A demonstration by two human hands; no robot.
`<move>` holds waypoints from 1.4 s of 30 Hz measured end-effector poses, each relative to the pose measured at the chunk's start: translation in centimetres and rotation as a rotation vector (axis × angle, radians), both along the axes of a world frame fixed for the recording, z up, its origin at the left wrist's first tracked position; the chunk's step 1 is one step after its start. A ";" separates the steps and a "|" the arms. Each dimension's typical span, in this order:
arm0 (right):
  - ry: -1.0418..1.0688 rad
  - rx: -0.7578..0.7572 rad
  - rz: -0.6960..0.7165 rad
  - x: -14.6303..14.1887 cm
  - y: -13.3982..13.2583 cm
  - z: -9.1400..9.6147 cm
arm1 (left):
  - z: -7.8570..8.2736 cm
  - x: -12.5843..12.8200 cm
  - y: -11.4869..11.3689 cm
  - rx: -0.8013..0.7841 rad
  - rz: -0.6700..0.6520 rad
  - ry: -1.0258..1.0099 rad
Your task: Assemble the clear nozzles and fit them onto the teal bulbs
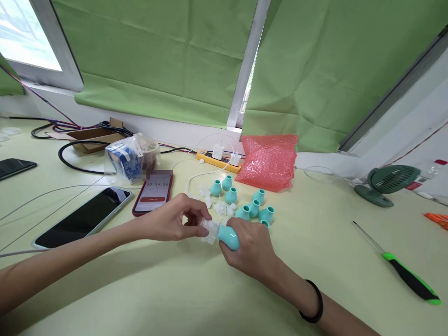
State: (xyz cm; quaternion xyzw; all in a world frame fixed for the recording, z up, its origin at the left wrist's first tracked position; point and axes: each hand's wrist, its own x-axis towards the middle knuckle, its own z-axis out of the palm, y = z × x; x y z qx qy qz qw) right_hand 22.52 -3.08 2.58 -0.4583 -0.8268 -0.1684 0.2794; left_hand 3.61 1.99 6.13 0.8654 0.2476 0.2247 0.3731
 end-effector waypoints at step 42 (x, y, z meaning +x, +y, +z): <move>0.968 -1.345 0.442 -0.5 0.5 1.1 | 0.1 -0.2 -0.3 0.073 -0.166 -0.118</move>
